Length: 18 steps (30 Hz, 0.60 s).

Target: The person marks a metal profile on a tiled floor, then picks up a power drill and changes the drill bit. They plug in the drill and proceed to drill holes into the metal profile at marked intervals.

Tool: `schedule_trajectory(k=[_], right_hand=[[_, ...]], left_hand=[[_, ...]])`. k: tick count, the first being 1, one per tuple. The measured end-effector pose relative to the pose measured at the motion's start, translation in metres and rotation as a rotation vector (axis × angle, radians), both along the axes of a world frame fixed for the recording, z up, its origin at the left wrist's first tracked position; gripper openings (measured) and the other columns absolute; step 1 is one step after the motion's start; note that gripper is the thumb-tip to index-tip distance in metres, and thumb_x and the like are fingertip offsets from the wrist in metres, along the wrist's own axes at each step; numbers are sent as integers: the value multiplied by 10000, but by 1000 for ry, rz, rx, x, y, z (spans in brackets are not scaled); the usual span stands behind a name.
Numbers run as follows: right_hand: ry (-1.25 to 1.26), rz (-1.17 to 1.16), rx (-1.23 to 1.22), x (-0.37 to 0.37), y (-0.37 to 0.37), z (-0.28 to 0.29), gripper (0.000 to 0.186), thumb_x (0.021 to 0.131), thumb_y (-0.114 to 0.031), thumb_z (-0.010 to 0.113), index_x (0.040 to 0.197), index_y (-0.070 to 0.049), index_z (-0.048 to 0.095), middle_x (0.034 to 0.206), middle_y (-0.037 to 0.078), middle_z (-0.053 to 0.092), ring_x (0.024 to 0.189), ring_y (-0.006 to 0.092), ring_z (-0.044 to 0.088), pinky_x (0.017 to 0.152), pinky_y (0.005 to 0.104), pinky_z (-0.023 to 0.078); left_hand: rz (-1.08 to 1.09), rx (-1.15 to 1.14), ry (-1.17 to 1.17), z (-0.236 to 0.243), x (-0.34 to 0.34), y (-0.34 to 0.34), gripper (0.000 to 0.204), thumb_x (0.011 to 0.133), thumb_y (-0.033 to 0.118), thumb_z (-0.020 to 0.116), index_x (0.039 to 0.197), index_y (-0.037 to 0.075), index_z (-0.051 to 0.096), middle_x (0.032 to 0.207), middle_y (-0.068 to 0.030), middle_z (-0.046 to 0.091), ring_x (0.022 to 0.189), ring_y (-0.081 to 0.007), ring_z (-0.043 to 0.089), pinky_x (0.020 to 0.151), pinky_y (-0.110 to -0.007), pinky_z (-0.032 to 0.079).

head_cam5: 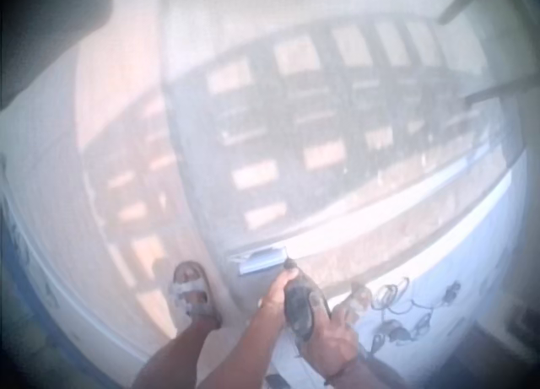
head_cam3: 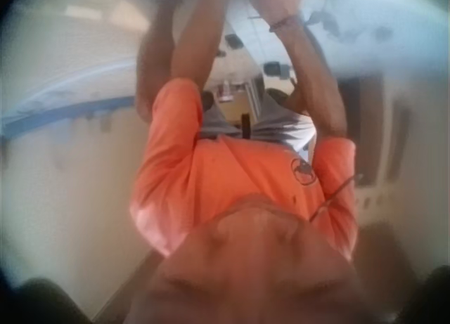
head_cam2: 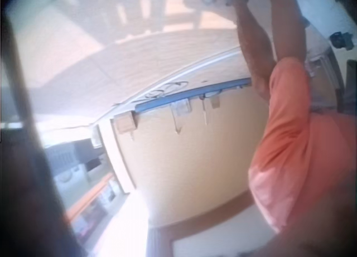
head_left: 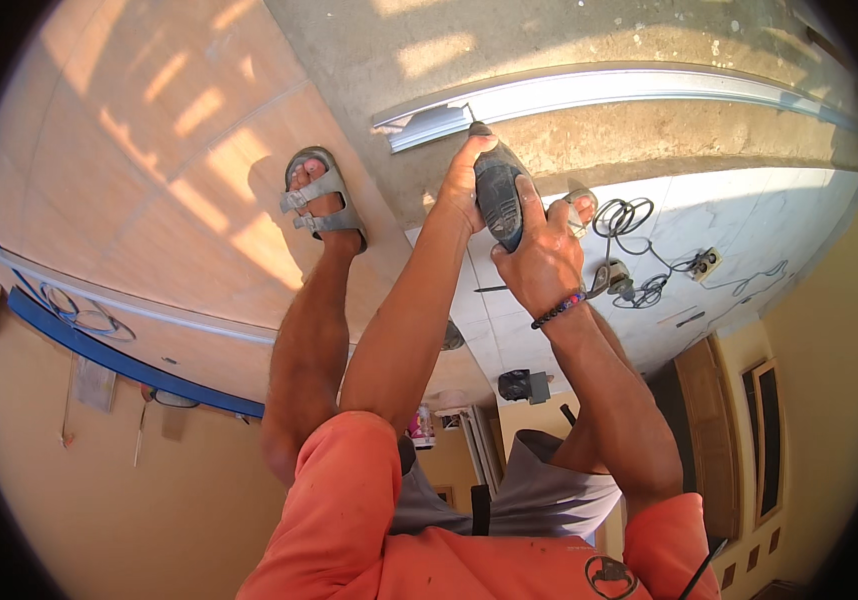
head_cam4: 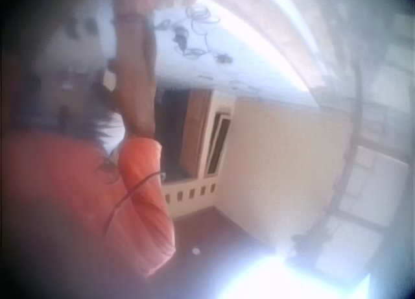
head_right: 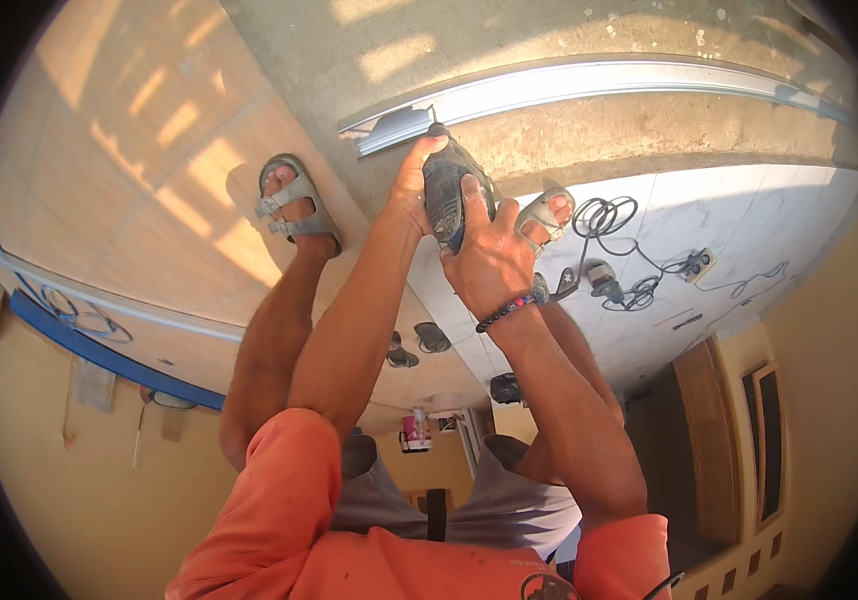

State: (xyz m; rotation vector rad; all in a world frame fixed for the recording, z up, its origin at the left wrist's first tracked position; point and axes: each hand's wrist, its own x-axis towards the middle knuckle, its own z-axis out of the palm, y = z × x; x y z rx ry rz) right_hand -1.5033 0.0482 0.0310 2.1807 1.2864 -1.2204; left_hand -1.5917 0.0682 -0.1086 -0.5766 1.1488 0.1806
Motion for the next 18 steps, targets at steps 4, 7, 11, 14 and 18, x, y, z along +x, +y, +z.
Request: schedule_trajectory(k=[4,7,11,14,18], right_hand=[[0,14,-18,6,-3,-2,878,638,-142,801,1419,-138,401,1041,218,483,834,409,631,735,444,549],[20,-4,-57,8,3,1,874,648,-149,798,1423,-140,393,1046,220,484,850,408,629,749,443,546],[47,30,-5,10,1,0,844,673,-166,790,1418,-119,397,1053,247,486,799,399,648,736,445,541],[54,29,-34,9,5,3,839,684,-170,786,1418,-111,384,1075,261,477,776,399,660,709,443,552],[53,43,-106,8,12,4,850,688,-169,785,1422,-119,359,1095,257,462,779,404,660,688,437,570]], left_hand=[[25,-10,-44,2,4,1,471,748,423,650,1016,47,560,851,-130,632,738,-254,635,705,-399,541],[43,10,-51,0,5,-2,462,742,426,649,996,49,566,838,-128,631,733,-255,633,703,-394,541],[60,52,-39,-1,5,-5,453,738,429,643,978,51,572,832,-126,630,733,-255,632,703,-398,542],[74,61,-46,0,5,-4,456,733,433,645,975,54,573,826,-124,631,730,-254,631,702,-400,544],[70,88,-52,1,4,-3,459,728,437,647,974,56,573,823,-123,634,728,-256,631,703,-402,545]])
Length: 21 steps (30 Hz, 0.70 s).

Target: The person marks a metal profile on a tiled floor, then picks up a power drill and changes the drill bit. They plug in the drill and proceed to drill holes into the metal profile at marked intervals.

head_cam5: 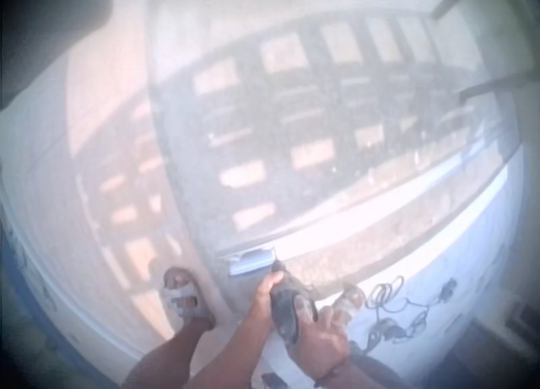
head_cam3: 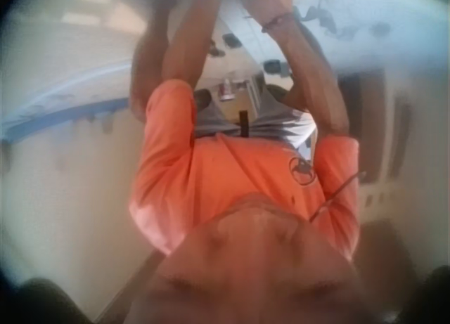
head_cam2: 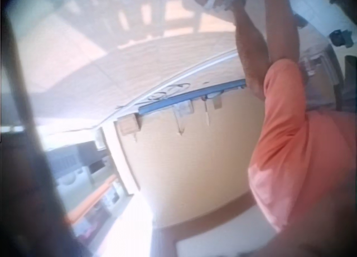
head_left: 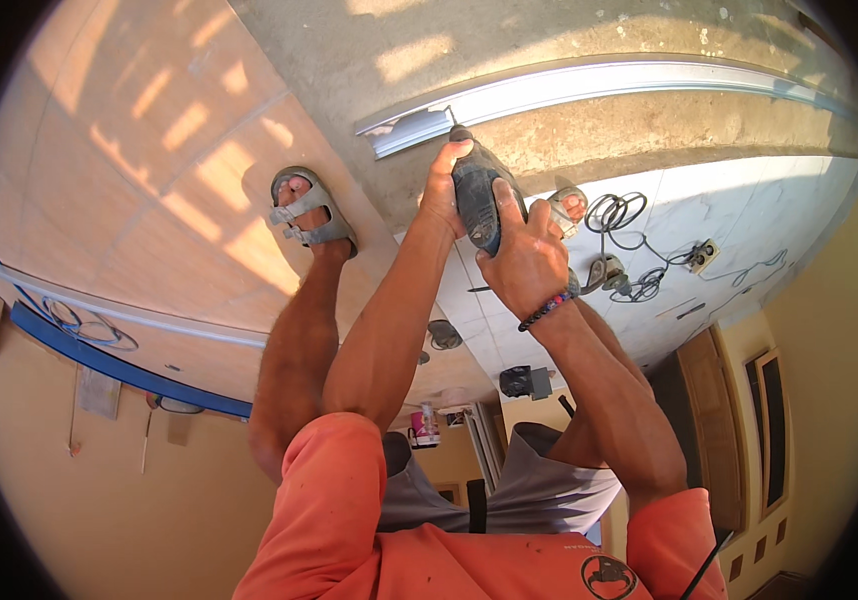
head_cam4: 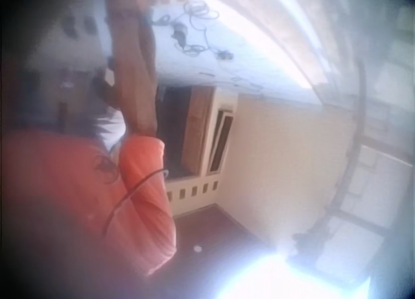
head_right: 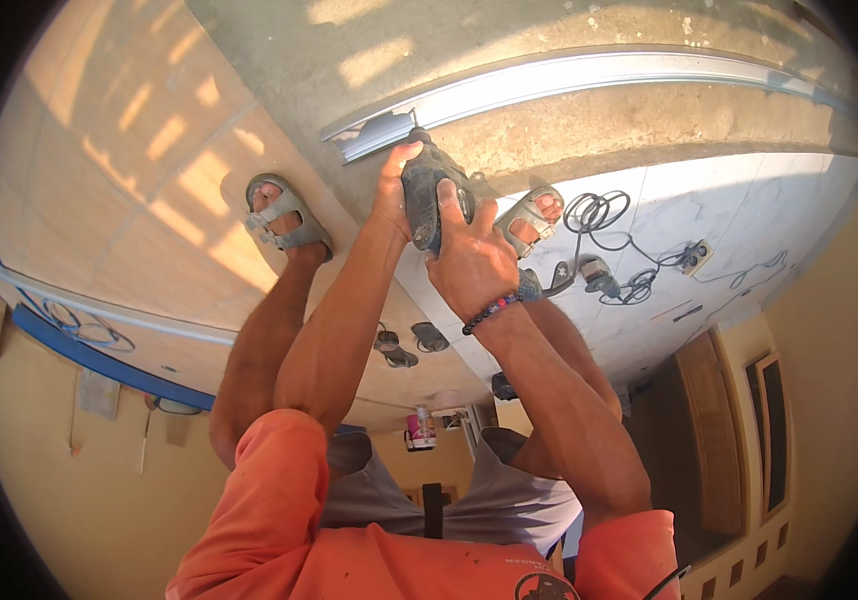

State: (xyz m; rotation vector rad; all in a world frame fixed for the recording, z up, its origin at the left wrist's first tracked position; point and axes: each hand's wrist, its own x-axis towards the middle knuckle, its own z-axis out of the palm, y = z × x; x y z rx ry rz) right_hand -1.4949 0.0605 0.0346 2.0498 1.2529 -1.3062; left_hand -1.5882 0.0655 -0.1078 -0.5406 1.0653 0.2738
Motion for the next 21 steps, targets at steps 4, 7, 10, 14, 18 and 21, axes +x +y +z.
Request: schedule_trajectory(k=[4,7,10,14,18,21], right_hand=[[-5,9,11,1,-3,-2,850,685,-176,789,1421,-127,366,1078,245,464,773,398,659,679,429,574],[-6,3,12,0,-3,-2,861,672,-175,795,1423,-145,374,1067,231,466,822,397,635,680,433,573],[-30,-21,-19,-3,0,-1,886,645,-162,805,1427,-171,389,1053,210,470,920,408,584,704,451,565],[-33,-22,-49,-4,3,-1,888,642,-163,808,1428,-174,394,1056,208,470,926,405,575,700,452,564],[-15,51,7,0,0,0,840,699,-200,792,1422,-138,371,1074,236,467,838,371,651,661,430,576],[-13,54,-3,0,1,0,834,699,-193,790,1418,-137,372,1073,239,467,842,378,651,661,432,576]], left_hand=[[13,-3,-11,-1,1,-1,457,730,434,647,970,52,576,828,-128,638,727,-261,632,703,-406,546],[25,-28,-4,-3,0,-4,459,751,428,622,979,32,582,861,-158,647,737,-275,643,712,-411,551],[22,-8,-20,-1,-2,-2,477,790,423,576,1004,-2,587,920,-213,662,767,-297,662,735,-416,560],[25,23,-29,6,-1,4,470,796,423,570,1006,2,580,920,-221,659,776,-297,662,731,-415,562],[30,5,-10,6,1,3,470,801,423,564,1011,3,574,927,-226,656,781,-302,662,729,-424,562],[36,0,-9,6,1,2,471,800,422,563,1018,5,571,939,-231,653,788,-309,661,733,-436,561]])
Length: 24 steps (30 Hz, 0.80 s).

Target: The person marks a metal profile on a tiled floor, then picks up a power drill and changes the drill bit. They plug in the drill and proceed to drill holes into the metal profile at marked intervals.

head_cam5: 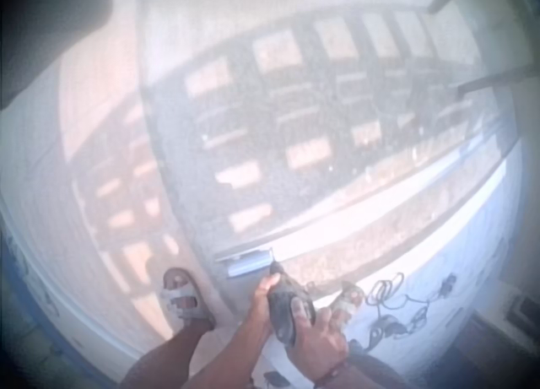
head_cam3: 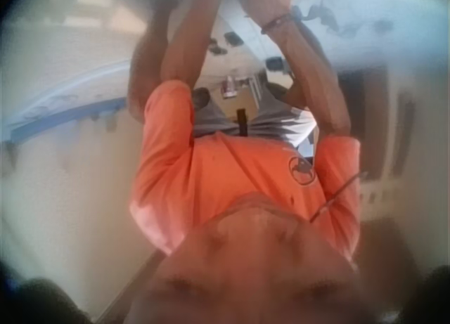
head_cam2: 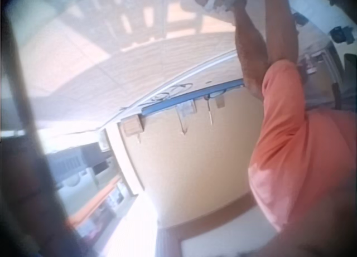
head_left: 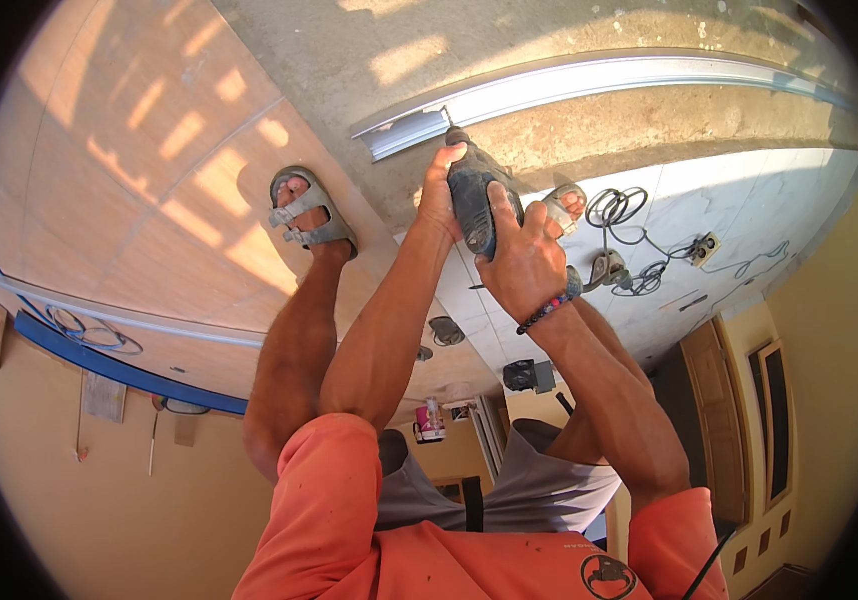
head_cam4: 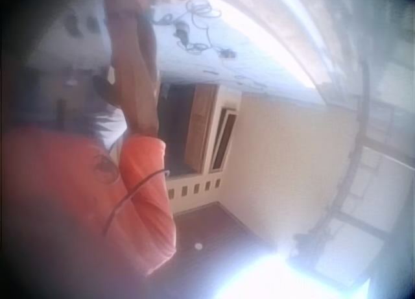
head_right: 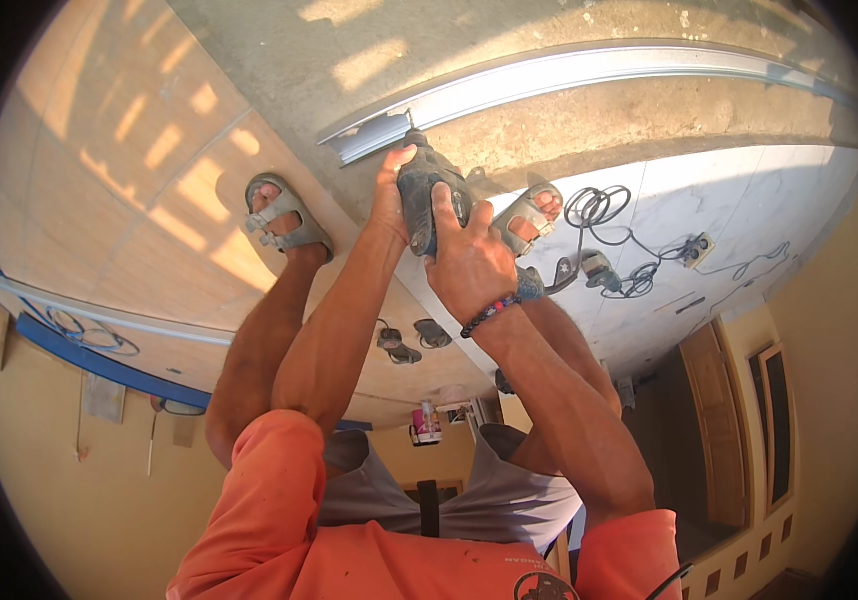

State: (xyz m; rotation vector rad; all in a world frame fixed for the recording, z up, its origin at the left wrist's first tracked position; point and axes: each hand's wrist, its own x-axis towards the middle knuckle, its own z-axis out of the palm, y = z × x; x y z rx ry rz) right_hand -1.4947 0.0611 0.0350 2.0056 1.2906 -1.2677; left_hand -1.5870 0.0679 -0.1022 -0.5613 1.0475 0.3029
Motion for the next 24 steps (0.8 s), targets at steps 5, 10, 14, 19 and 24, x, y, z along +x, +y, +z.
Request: schedule_trajectory(k=[5,10,14,19,24], right_hand=[[-10,-22,-4,-3,-1,-2,860,653,-159,804,1413,-157,401,1059,217,464,896,393,593,658,437,570],[6,15,-9,-3,2,-2,830,693,-173,785,1411,-135,370,1069,247,466,819,388,650,659,449,573],[10,17,-14,-2,4,-1,826,701,-169,778,1415,-138,364,1070,242,461,837,395,643,680,453,567],[18,7,-15,0,3,-1,823,706,-165,773,1419,-149,363,1060,236,461,844,397,637,694,455,558],[24,-4,0,1,3,0,820,702,-159,774,1414,-148,367,1052,232,463,832,392,639,685,456,555]], left_hand=[[-7,3,-20,-2,-2,-1,526,772,448,577,1035,-7,567,931,-221,649,778,-303,654,722,-434,558],[-22,7,2,0,-2,2,573,757,466,584,1059,-19,551,949,-225,640,779,-302,649,718,-432,556],[-28,28,11,1,-1,2,568,760,473,580,1057,-10,545,967,-230,634,789,-305,647,736,-437,554],[-27,37,20,3,0,4,550,765,476,577,1046,4,546,968,-228,635,804,-302,647,753,-441,551],[-43,53,26,3,0,3,551,767,480,578,1042,2,551,966,-226,639,815,-304,649,760,-439,549]])
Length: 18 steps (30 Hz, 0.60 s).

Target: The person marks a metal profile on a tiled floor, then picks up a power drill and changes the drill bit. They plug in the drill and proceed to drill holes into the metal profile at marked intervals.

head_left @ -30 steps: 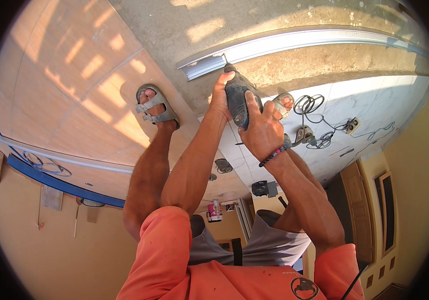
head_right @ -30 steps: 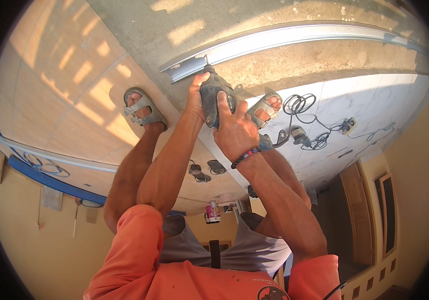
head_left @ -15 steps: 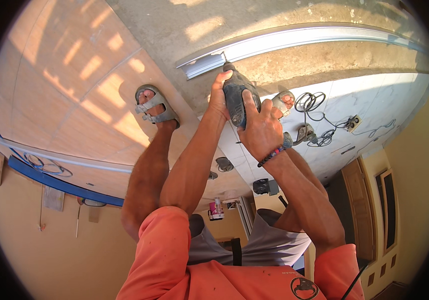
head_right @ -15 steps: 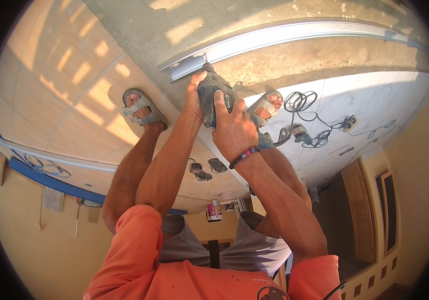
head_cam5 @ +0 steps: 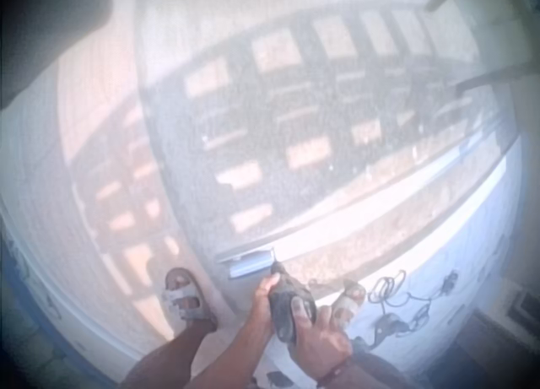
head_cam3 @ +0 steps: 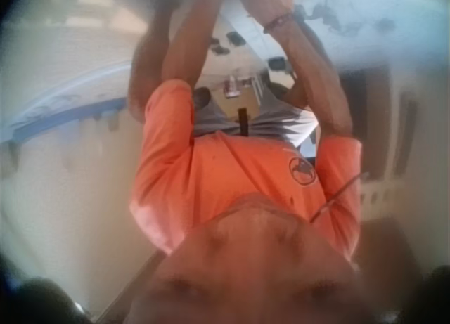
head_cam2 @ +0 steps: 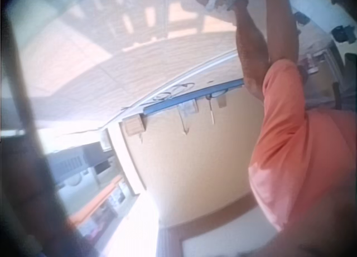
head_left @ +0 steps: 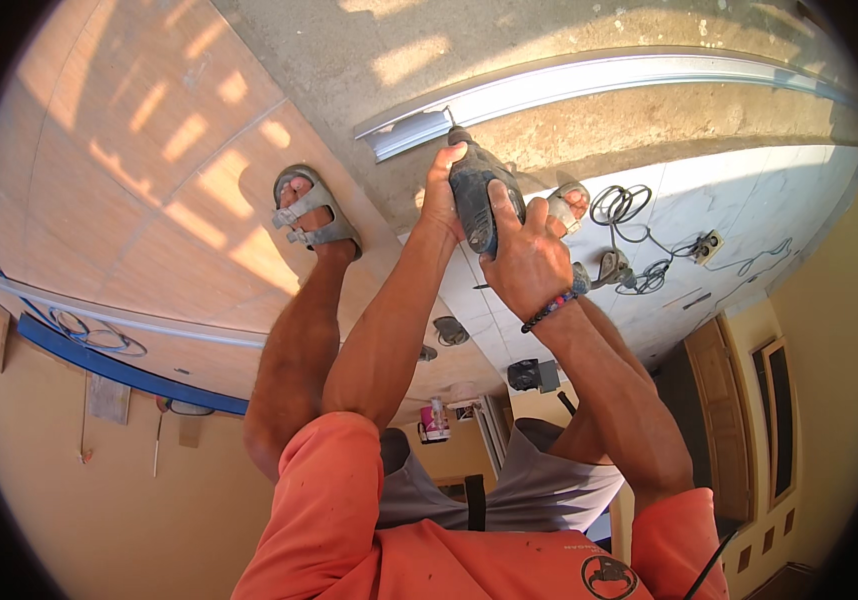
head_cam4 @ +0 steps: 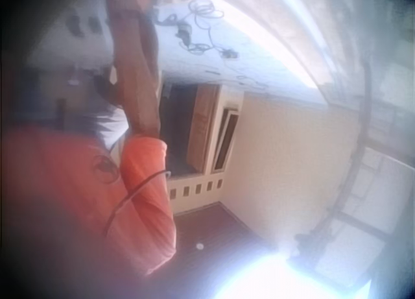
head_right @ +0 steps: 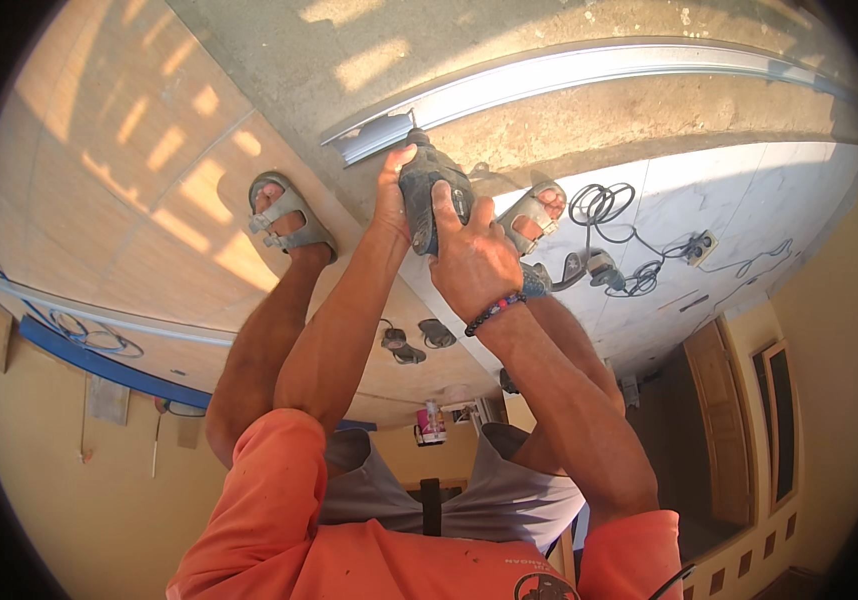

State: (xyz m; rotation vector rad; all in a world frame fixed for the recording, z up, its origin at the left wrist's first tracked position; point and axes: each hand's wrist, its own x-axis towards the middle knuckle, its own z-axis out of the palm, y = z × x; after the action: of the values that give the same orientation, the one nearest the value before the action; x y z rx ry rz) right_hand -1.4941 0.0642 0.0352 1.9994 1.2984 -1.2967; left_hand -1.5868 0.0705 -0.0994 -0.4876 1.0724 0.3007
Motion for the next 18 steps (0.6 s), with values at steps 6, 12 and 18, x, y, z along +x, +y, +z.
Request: schedule_trajectory(k=[6,12,18], right_hand=[[-3,29,24,-1,-2,-1,805,706,-155,771,1407,-141,375,1030,224,468,813,394,638,672,464,554],[8,15,25,0,0,0,795,711,-153,767,1404,-135,377,1036,231,464,821,399,640,681,464,555],[7,39,52,1,-2,-2,793,711,-158,768,1400,-121,378,1035,228,465,818,397,639,689,449,558]], left_hand=[[32,-7,-43,-6,-2,-4,560,772,489,577,1035,-6,559,952,-221,646,801,-300,652,758,-427,552],[50,-51,-49,-6,-1,-4,558,776,493,571,1027,-5,571,933,-213,652,791,-292,654,748,-421,553],[34,1,-31,-5,0,-3,565,777,499,568,1020,-11,578,924,-210,653,773,-286,655,731,-417,557]])
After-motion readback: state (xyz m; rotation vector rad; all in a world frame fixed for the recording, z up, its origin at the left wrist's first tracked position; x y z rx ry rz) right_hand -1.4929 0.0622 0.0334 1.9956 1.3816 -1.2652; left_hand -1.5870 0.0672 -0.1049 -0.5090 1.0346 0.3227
